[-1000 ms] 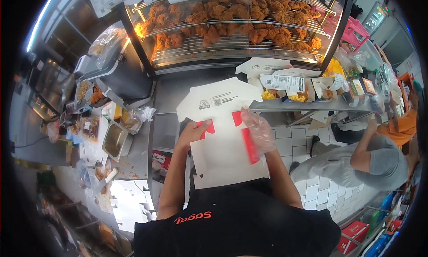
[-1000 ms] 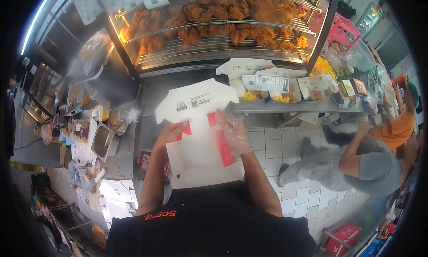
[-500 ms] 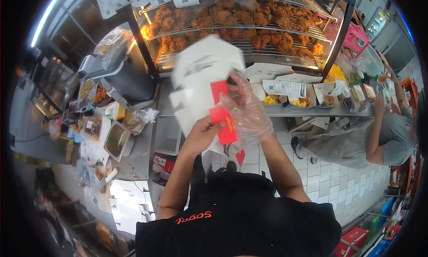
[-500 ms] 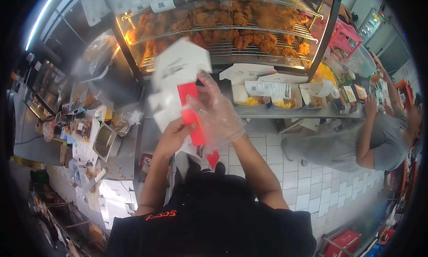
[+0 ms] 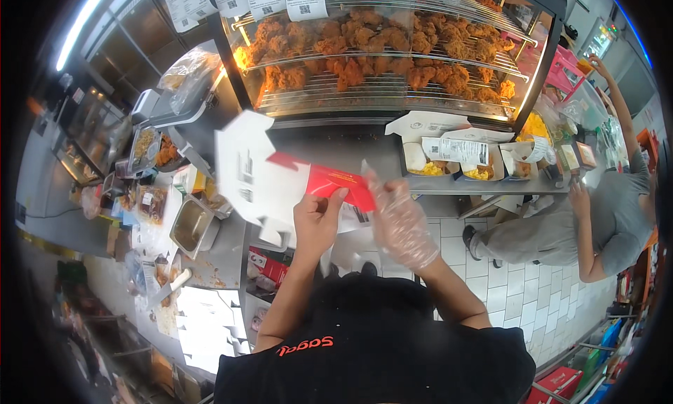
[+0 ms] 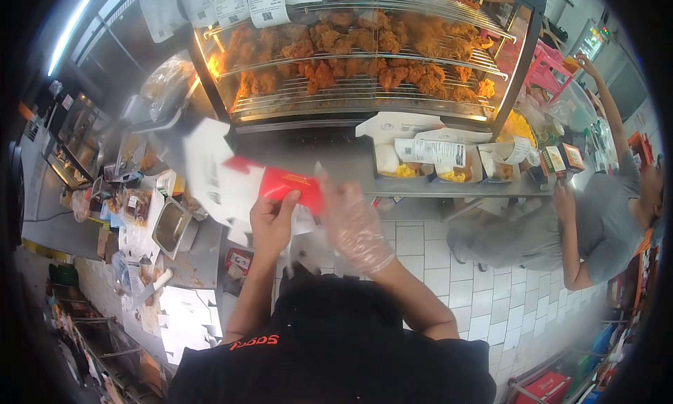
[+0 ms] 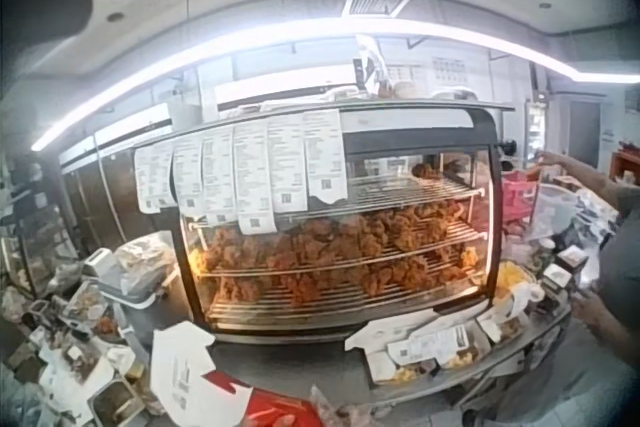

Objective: The person takes fried chicken from a heated display, cuts it into smaller pieces using a knife, places the chicken into cardboard food boxes along with portions of yellow rice, and folds the boxes closed.

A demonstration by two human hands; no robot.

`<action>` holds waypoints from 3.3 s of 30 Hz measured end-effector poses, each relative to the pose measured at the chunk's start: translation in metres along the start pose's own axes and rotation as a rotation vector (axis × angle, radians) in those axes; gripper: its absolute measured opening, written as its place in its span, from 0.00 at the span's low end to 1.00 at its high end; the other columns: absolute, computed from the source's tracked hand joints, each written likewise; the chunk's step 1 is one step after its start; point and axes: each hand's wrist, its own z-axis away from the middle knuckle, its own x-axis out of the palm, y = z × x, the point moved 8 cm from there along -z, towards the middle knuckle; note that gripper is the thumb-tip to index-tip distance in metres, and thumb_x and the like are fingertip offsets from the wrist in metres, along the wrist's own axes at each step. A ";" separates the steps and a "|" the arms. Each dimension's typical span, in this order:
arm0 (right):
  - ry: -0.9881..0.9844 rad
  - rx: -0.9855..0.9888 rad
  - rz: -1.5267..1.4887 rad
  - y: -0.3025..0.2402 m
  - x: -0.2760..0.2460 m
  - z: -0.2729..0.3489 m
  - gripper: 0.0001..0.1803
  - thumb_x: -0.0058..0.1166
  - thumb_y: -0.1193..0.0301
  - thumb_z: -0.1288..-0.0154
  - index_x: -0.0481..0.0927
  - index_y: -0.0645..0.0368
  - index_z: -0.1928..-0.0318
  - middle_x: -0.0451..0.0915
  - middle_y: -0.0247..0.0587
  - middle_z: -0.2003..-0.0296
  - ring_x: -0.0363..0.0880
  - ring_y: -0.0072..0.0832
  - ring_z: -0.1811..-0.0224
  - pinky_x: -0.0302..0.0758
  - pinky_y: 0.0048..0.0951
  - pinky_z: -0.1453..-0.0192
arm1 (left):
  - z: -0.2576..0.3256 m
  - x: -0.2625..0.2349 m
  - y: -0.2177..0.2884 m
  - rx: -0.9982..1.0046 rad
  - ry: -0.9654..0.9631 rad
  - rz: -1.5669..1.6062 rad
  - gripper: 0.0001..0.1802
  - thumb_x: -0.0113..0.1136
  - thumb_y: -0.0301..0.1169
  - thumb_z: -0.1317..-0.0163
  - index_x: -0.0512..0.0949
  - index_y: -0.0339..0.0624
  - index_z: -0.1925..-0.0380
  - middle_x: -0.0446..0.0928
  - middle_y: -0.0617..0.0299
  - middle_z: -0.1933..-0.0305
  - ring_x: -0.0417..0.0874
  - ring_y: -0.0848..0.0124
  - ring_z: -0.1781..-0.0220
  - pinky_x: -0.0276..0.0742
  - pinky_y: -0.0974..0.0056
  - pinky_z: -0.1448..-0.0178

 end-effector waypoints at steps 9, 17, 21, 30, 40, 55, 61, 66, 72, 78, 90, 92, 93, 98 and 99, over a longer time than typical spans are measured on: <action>0.127 -0.367 -0.084 -0.021 0.017 0.003 0.27 0.65 0.77 0.48 0.77 0.58 0.45 0.75 0.42 0.58 0.77 0.39 0.59 0.77 0.38 0.58 | -0.010 -0.006 0.026 0.061 -0.043 -0.042 0.09 0.62 0.26 0.35 0.78 0.37 0.56 0.81 0.68 0.71 0.66 0.87 0.78 0.60 0.76 0.74; 0.302 -0.672 -0.055 -0.021 0.013 0.016 0.21 0.66 0.78 0.50 0.81 0.58 0.52 0.79 0.41 0.57 0.80 0.39 0.58 0.79 0.36 0.60 | -0.013 -0.013 0.014 -0.064 -0.011 0.036 0.08 0.62 0.26 0.36 0.78 0.37 0.59 0.77 0.70 0.77 0.65 0.88 0.79 0.57 0.76 0.76; 0.204 -0.569 -0.157 -0.019 0.009 0.011 0.19 0.67 0.78 0.50 0.82 0.57 0.55 0.80 0.40 0.59 0.80 0.38 0.62 0.79 0.36 0.64 | -0.015 -0.016 0.008 0.057 -0.025 -0.097 0.07 0.63 0.28 0.36 0.79 0.36 0.61 0.74 0.69 0.81 0.63 0.88 0.81 0.56 0.75 0.78; 0.305 -0.228 -0.206 0.010 0.022 0.012 0.21 0.71 0.70 0.49 0.83 0.56 0.52 0.81 0.45 0.61 0.81 0.37 0.65 0.79 0.33 0.61 | -0.007 0.009 0.017 0.263 -0.211 -0.326 0.06 0.60 0.30 0.36 0.79 0.39 0.63 0.79 0.52 0.78 0.78 0.58 0.82 0.71 0.61 0.76; 0.235 -0.204 -0.119 -0.025 -0.029 -0.022 0.22 0.66 0.72 0.46 0.79 0.58 0.48 0.81 0.41 0.60 0.81 0.38 0.60 0.78 0.36 0.56 | 0.008 0.030 -0.003 0.376 -0.229 -0.710 0.12 0.61 0.30 0.43 0.79 0.43 0.58 0.80 0.55 0.65 0.82 0.56 0.74 0.77 0.54 0.72; 0.168 -0.211 -0.337 0.018 0.017 0.007 0.23 0.60 0.78 0.47 0.80 0.55 0.47 0.81 0.42 0.63 0.81 0.42 0.62 0.78 0.39 0.57 | 0.027 0.002 -0.084 -0.005 -0.277 -0.343 0.17 0.57 0.37 0.33 0.78 0.37 0.51 0.81 0.53 0.57 0.81 0.63 0.56 0.77 0.59 0.50; -0.051 -0.270 -0.270 0.024 0.034 0.008 0.35 0.67 0.72 0.47 0.72 0.50 0.37 0.76 0.45 0.44 0.72 0.38 0.40 0.70 0.40 0.37 | 0.030 -0.005 -0.089 -0.029 -0.305 -0.362 0.18 0.57 0.39 0.32 0.77 0.37 0.50 0.80 0.52 0.54 0.81 0.63 0.53 0.76 0.60 0.47; -0.247 -0.005 -0.972 0.054 0.042 0.003 0.48 0.73 0.74 0.52 0.62 0.51 0.31 0.67 0.39 0.34 0.64 0.32 0.31 0.65 0.40 0.30 | 0.027 -0.021 -0.096 -0.024 -0.316 -0.418 0.19 0.56 0.39 0.32 0.77 0.37 0.49 0.80 0.52 0.53 0.81 0.63 0.51 0.75 0.60 0.45; -0.026 -0.476 -0.432 0.056 -0.008 0.002 0.48 0.75 0.68 0.56 0.65 0.50 0.32 0.65 0.48 0.33 0.61 0.47 0.29 0.63 0.43 0.28 | -0.013 -0.076 -0.074 -0.006 -0.283 -0.433 0.20 0.56 0.41 0.32 0.77 0.37 0.48 0.80 0.52 0.51 0.81 0.63 0.48 0.74 0.60 0.42; -0.134 -0.216 0.164 0.074 0.004 -0.021 0.41 0.71 0.65 0.48 0.67 0.47 0.33 0.65 0.47 0.32 0.66 0.48 0.33 0.71 0.41 0.35 | -0.041 -0.055 -0.047 -0.465 -0.168 0.445 0.13 0.60 0.34 0.35 0.81 0.37 0.56 0.84 0.59 0.58 0.84 0.71 0.56 0.77 0.67 0.47; 0.097 -0.203 -0.282 0.025 0.046 0.006 0.50 0.68 0.65 0.50 0.55 0.60 0.28 0.58 0.55 0.30 0.57 0.53 0.28 0.63 0.43 0.29 | 0.013 0.008 -0.050 -0.644 0.001 0.565 0.11 0.56 0.30 0.32 0.78 0.38 0.52 0.82 0.58 0.56 0.83 0.71 0.54 0.77 0.66 0.50; 0.113 -0.228 -0.255 0.032 0.043 0.006 0.43 0.65 0.69 0.46 0.60 0.61 0.31 0.63 0.58 0.34 0.62 0.52 0.31 0.67 0.42 0.32 | 0.011 0.010 -0.042 -0.617 -0.065 0.533 0.11 0.55 0.30 0.31 0.78 0.38 0.52 0.82 0.58 0.54 0.83 0.71 0.54 0.77 0.66 0.49; 0.126 -0.265 -0.229 0.039 0.044 0.007 0.38 0.62 0.72 0.44 0.64 0.62 0.33 0.67 0.61 0.37 0.66 0.51 0.34 0.69 0.42 0.34 | 0.008 0.012 -0.038 -0.599 -0.098 0.515 0.11 0.54 0.30 0.30 0.78 0.38 0.52 0.82 0.58 0.54 0.82 0.71 0.54 0.77 0.65 0.49; 0.086 0.178 -0.480 0.078 0.035 0.002 0.20 0.58 0.76 0.38 0.77 0.64 0.45 0.81 0.55 0.56 0.82 0.38 0.56 0.79 0.36 0.52 | -0.011 -0.002 -0.030 -0.206 -0.016 0.256 0.10 0.54 0.27 0.31 0.77 0.36 0.53 0.81 0.61 0.55 0.82 0.73 0.56 0.77 0.66 0.52; 0.104 0.404 -0.794 0.102 0.052 0.005 0.20 0.60 0.74 0.38 0.78 0.63 0.45 0.82 0.52 0.59 0.82 0.36 0.61 0.79 0.35 0.57 | -0.013 -0.004 -0.029 -0.124 0.000 0.173 0.10 0.54 0.26 0.31 0.77 0.35 0.52 0.81 0.62 0.56 0.82 0.73 0.57 0.76 0.66 0.52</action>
